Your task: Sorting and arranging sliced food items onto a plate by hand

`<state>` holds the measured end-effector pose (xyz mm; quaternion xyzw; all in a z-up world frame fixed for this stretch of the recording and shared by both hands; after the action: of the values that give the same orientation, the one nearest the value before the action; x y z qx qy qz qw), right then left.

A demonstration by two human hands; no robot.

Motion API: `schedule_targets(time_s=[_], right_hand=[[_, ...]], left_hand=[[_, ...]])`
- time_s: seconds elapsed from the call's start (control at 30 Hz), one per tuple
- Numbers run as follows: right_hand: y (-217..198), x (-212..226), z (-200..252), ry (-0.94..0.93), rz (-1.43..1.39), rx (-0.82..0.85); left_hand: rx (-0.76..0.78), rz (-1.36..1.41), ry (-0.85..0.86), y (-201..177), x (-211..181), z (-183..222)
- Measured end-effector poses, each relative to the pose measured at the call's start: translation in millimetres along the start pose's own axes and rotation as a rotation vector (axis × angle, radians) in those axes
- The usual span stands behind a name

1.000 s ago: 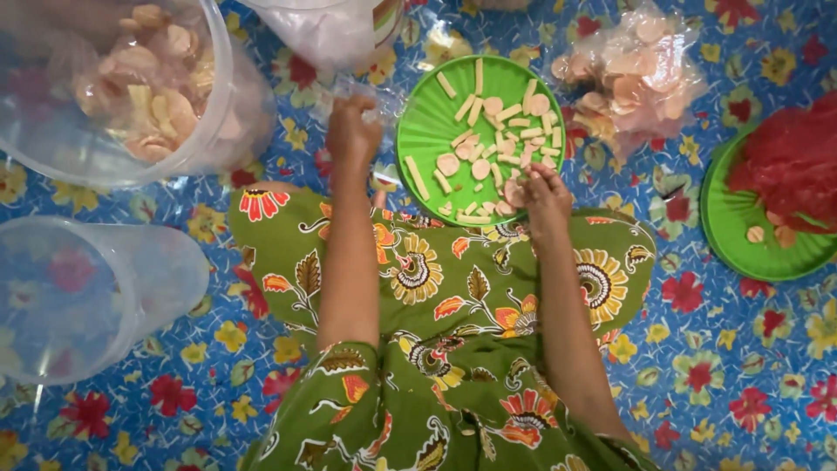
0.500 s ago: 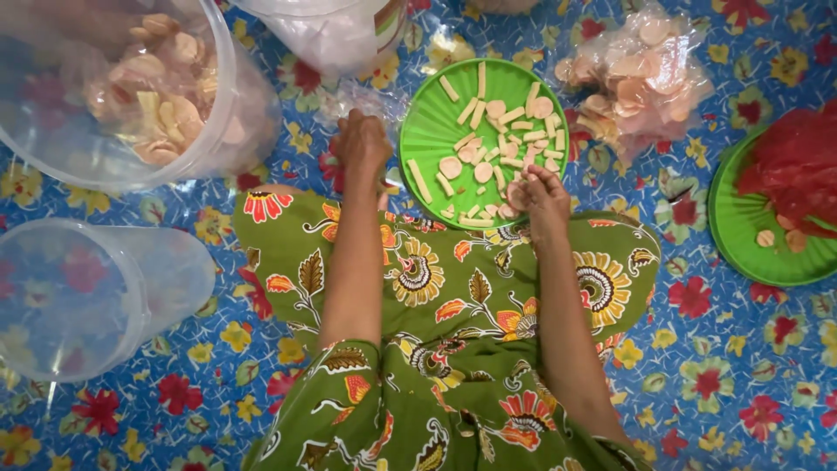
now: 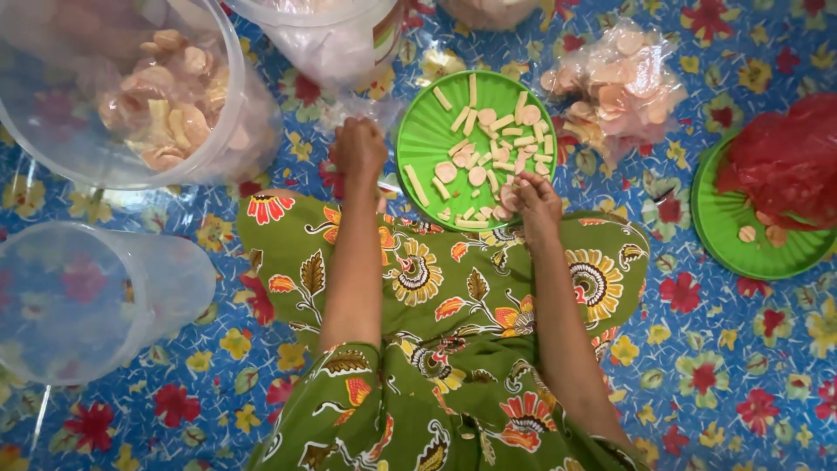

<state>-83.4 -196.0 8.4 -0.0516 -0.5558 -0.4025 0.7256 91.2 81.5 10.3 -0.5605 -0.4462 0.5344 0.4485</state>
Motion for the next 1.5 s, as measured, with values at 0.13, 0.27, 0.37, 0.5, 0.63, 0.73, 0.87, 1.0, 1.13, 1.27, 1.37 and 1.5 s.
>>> schedule_targets(time_s=[0.13,0.27,0.37,0.5,0.63,0.73,0.87,1.0,1.13,1.27,1.37,1.5], right_hand=[[0.0,1.1,6.2,-0.028,0.018,0.027],[8.9,7.0,15.1,-0.033,0.028,0.031],[14.5,13.3,23.7,-0.038,0.041,0.089],[25.3,19.2,37.6,-0.020,0.077,0.200],[29.7,22.0,40.9,0.044,0.101,0.243],[13.6,4.4,25.2,0.067,0.157,0.249],[12.7,3.9,22.2,0.005,0.111,0.221],[4.0,-1.5,8.8,-0.064,0.090,0.196],[6.0,-4.8,5.9,-0.085,0.066,0.159],[7.0,-7.5,3.6,-0.095,0.102,0.124],[9.8,-7.2,3.8,-0.097,0.108,0.108],[15.2,-1.9,7.7,-0.074,0.101,0.051]], left_hand=[[-0.392,0.204,0.000,-29.3,-5.8,2.5],[-0.293,1.079,0.018,-75.2,-16.6,20.7],[0.026,1.387,0.034,-75.3,-28.6,26.5],[0.531,1.592,0.081,-95.6,-54.7,48.4],[0.539,1.288,0.170,-72.2,-72.1,57.4],[0.703,1.245,0.177,-49.8,-78.2,61.3],[0.833,1.266,0.182,-47.9,-80.3,62.0],[0.893,1.189,0.170,-11.8,-75.1,57.0],[0.927,1.132,0.198,-20.6,-74.7,58.1],[0.959,1.109,0.222,-23.8,-74.0,58.4],[0.961,1.092,0.234,-24.7,-73.1,57.6],[0.927,1.107,0.214,-8.9,-70.2,50.0]])
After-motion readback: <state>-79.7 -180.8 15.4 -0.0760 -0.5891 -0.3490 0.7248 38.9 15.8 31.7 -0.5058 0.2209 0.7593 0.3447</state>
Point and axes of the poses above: each hand's wrist, its own z-axis away from the middle knuckle, its own y-axis out of the palm, x = y × z, the point moved 2 cm from there along -z, towards the middle knuckle, and after that the axes turned 13 degrees about -z, right-handed, at the moved point
